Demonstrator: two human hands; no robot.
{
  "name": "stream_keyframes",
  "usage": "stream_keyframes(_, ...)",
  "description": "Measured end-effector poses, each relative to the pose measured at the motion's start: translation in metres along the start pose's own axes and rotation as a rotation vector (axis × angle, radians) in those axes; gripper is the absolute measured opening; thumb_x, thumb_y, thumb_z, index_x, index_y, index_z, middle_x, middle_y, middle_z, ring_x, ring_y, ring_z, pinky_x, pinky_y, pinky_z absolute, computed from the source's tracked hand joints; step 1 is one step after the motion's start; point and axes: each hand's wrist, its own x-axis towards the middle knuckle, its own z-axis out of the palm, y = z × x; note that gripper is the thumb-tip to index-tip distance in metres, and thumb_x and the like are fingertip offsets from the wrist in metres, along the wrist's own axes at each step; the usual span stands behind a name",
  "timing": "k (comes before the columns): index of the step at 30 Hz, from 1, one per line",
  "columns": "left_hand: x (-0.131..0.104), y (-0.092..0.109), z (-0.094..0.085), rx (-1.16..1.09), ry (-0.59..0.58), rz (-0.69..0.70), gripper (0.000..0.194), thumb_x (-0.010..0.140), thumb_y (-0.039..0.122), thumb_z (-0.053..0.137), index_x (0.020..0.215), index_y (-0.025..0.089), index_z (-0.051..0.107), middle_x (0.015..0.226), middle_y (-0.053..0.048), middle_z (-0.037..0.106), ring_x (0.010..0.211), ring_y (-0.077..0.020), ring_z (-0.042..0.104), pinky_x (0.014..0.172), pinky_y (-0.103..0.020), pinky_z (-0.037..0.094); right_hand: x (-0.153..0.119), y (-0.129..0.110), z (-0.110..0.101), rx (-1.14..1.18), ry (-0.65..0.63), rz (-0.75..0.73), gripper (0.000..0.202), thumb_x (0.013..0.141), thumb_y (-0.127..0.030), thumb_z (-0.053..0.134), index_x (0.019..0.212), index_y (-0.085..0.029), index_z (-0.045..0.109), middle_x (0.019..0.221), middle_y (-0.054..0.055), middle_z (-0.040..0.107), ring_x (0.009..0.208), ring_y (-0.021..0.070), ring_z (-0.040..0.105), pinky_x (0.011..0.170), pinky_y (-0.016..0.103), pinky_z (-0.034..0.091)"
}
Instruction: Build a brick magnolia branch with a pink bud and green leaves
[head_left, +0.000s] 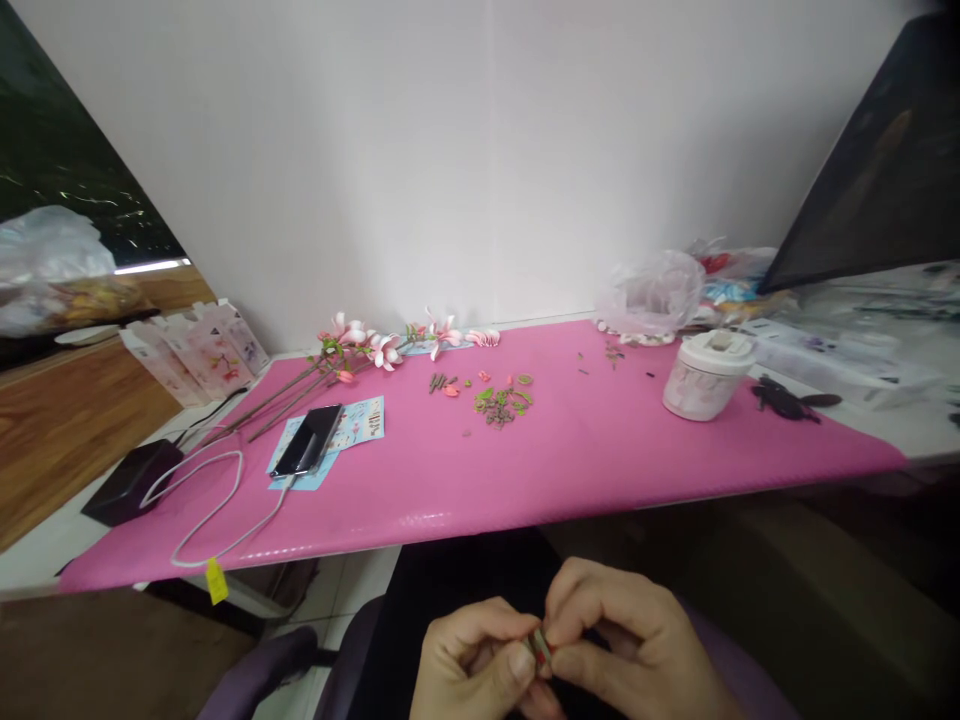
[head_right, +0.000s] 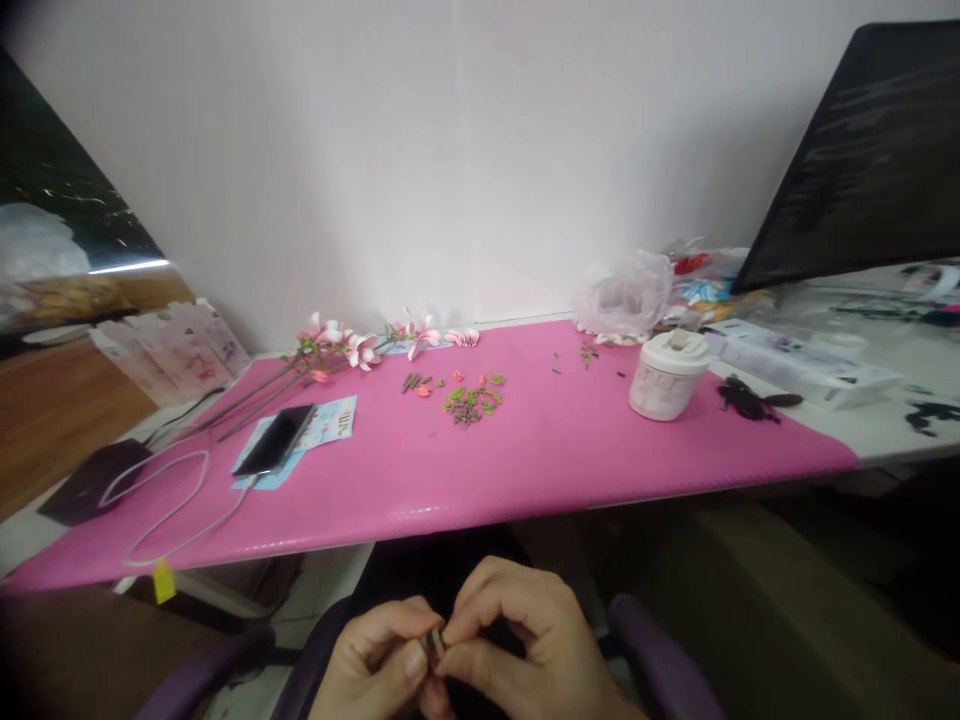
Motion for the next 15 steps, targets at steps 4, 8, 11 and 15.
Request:
stream_keyframes(4,0.0,0.002,-0.001,-0.138,-0.127,-0.066,0.016,0.075,0.019,0.072,0.09,0.025,0.073,0.075,0.0,0.075,0.059,-0.0099,0.071,0.051,-0.009,0.051,0.0,0.001,-0.001,0.304,-0.094,0.218,0.003,0.075,-0.019,0.072,0.073,-0.018,0.07,0.073,0.0,0.059,0.065,0.0114,0.062,0.061,0.022,0.049)
stream_keyframes(8,0.004,0.004,0.007,-0.161,-0.16,-0.02,0.016,0.073,0.017,0.073,0.089,0.023,0.073,0.073,0.002,0.075,0.058,-0.0097,0.071,0.051,-0.009,0.052,0.0,0.001,0.002,0.415,-0.122,0.269,0.009,0.074,-0.022,0.072,0.071,-0.016,0.067,0.071,0.0,0.059,0.064,0.0109,0.062,0.06,0.021,0.049)
stream_keyframes(11,0.005,0.004,0.011,-0.209,-0.164,-0.037,0.015,0.072,0.015,0.075,0.085,0.022,0.072,0.074,0.002,0.074,0.058,-0.0089,0.07,0.052,-0.01,0.053,-0.002,0.002,0.003,0.401,-0.101,0.302,0.012,0.075,-0.025,0.071,0.074,-0.016,0.062,0.068,-0.001,0.06,0.06,0.0104,0.061,0.058,0.02,0.048)
stream_keyframes(15,0.004,0.002,0.011,-0.21,-0.13,-0.026,0.016,0.069,0.016,0.077,0.082,0.022,0.071,0.077,0.003,0.071,0.059,-0.0108,0.07,0.053,-0.016,0.055,-0.005,-0.001,0.0,0.166,-0.03,0.228,0.006,0.077,-0.019,0.068,0.077,-0.018,0.062,0.072,0.0,0.061,0.063,0.011,0.06,0.059,0.02,0.048)
